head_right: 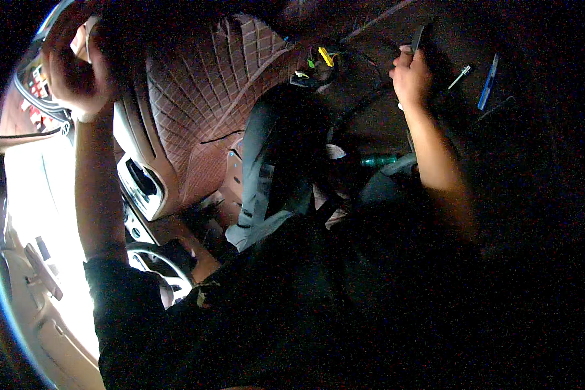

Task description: The person works on electrical wiring inside a car door using a flat-bladed tool and a small screwdriver. They use the flat-bladed tool to pull wires through an opening in the door panel and then use the screwdriver to manipulate a small blue connector and wires.

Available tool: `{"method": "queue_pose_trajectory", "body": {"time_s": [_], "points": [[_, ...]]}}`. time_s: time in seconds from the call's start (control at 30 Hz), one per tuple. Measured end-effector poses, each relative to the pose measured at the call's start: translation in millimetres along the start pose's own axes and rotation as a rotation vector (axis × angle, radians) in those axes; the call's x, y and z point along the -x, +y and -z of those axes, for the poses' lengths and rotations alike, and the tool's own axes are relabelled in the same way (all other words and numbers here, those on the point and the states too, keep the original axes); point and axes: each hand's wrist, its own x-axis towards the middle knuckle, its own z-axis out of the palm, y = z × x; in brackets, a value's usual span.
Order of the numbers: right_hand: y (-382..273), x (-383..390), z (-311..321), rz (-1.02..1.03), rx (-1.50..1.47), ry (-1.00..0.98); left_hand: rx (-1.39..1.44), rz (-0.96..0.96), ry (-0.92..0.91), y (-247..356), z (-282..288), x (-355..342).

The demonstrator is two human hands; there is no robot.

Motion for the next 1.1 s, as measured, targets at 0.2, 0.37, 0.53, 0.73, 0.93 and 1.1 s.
{"method": "queue_pose_trajectory", "body": {"time_s": [0.2,0.37,0.53,0.73,0.93,1.1], "points": [[4.4,-4.8,5.1,-0.026,-0.018,0.033,-0.095,-0.078,-0.034,18.5,5.4,-16.9],[7.1,0.5,-15.1,0.033,-0.057,-0.016,-0.133,0.072,-0.055,33.3,32.0,-15.1],[23.8,-16.8,2.7,0.201,0.459,0.314,-0.031,0.053,0.081,124.3,-12.7,30.4],[26.5,-15.2,-11.0,0.25,0.394,0.287,0.564,0.922,0.097,130.2,-62.3,97.3],[38.8,-22.3,-18.5,0.254,0.302,0.257,0.805,1.136,0.016,122.1,-77.1,104.4],[41.9,-18.0,-7.0,0.196,0.168,0.22,0.91,1.077,-0.21,157.5,-44.6,96.7]]}}
